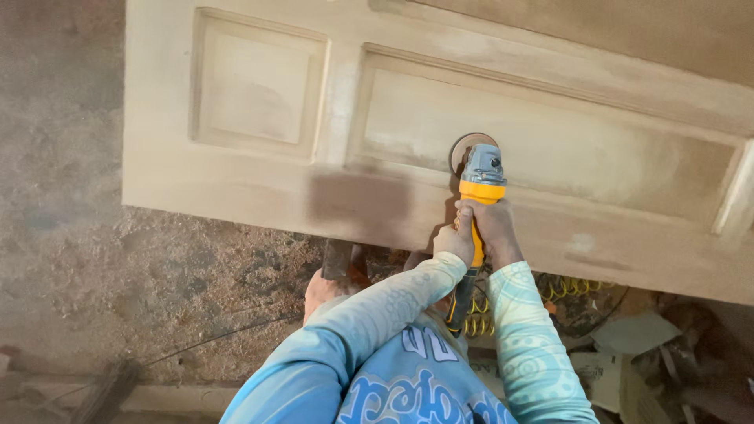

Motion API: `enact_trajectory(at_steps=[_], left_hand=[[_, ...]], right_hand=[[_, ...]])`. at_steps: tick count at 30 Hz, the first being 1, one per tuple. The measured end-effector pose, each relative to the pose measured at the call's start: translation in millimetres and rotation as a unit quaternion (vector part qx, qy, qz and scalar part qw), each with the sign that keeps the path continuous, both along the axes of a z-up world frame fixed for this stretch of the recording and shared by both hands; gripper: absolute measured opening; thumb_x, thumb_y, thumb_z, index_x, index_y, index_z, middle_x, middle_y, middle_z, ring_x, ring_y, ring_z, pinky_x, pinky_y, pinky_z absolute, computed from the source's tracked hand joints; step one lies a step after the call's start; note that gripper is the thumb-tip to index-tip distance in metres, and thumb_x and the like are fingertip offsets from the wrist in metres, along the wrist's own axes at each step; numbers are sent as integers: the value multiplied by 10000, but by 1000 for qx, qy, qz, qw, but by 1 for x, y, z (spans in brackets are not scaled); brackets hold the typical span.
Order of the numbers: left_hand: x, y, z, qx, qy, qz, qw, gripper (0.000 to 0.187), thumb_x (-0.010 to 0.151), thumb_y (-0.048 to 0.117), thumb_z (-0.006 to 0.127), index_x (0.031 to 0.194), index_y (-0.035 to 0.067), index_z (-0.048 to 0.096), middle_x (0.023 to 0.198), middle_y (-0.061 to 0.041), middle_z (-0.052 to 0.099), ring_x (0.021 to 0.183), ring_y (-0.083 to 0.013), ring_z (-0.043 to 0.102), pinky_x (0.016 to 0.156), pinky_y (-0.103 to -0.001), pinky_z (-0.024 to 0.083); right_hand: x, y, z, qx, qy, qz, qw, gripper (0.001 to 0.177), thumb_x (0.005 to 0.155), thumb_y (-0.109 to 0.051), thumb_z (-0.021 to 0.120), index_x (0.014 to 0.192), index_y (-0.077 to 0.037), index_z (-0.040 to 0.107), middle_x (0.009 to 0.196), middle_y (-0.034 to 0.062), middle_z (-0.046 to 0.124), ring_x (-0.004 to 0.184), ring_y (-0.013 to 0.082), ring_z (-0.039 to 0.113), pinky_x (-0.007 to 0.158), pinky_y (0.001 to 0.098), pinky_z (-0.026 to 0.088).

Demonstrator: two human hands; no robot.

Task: The person uses a handheld electric sander to smooth the surface of a large wooden door. They systematically move the tool across the flat panels and the raised frame sections, generating wood dust as they work.

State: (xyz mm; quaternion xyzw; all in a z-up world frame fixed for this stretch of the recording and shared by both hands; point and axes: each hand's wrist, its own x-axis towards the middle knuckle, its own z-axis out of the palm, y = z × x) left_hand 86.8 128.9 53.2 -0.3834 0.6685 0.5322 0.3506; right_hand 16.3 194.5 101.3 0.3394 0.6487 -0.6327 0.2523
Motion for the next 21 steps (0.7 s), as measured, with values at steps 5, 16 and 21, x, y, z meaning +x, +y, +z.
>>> enact_trajectory(at_steps=[5,16,21], left_hand=[[0,-35,7,3,0,25,1000,1013,887,845,292,1011,-55,741,960,-331,724,987,-501,698,875,-536,535],[-1,-100,8,-5,4,82,997,975,906,818,268,1018,-12,766,1004,-326,722,1029,-499,680,926,-532,509],[2,-120,-1,-1,7,108,994,1003,910,826,250,969,-33,765,989,-333,720,1029,-495,680,951,-519,498]], right_hand=[[-7,-41,13,2,-18,20,1000,91,793,-7,742,863,23,693,707,76,674,556,170,628,503,324,514],[-13,-115,12,-25,-9,69,997,90,792,-10,753,832,-2,673,672,56,645,510,166,609,472,338,514],[-12,-137,4,-2,26,91,996,131,760,-9,782,865,-14,704,749,29,684,597,136,629,523,314,518]])
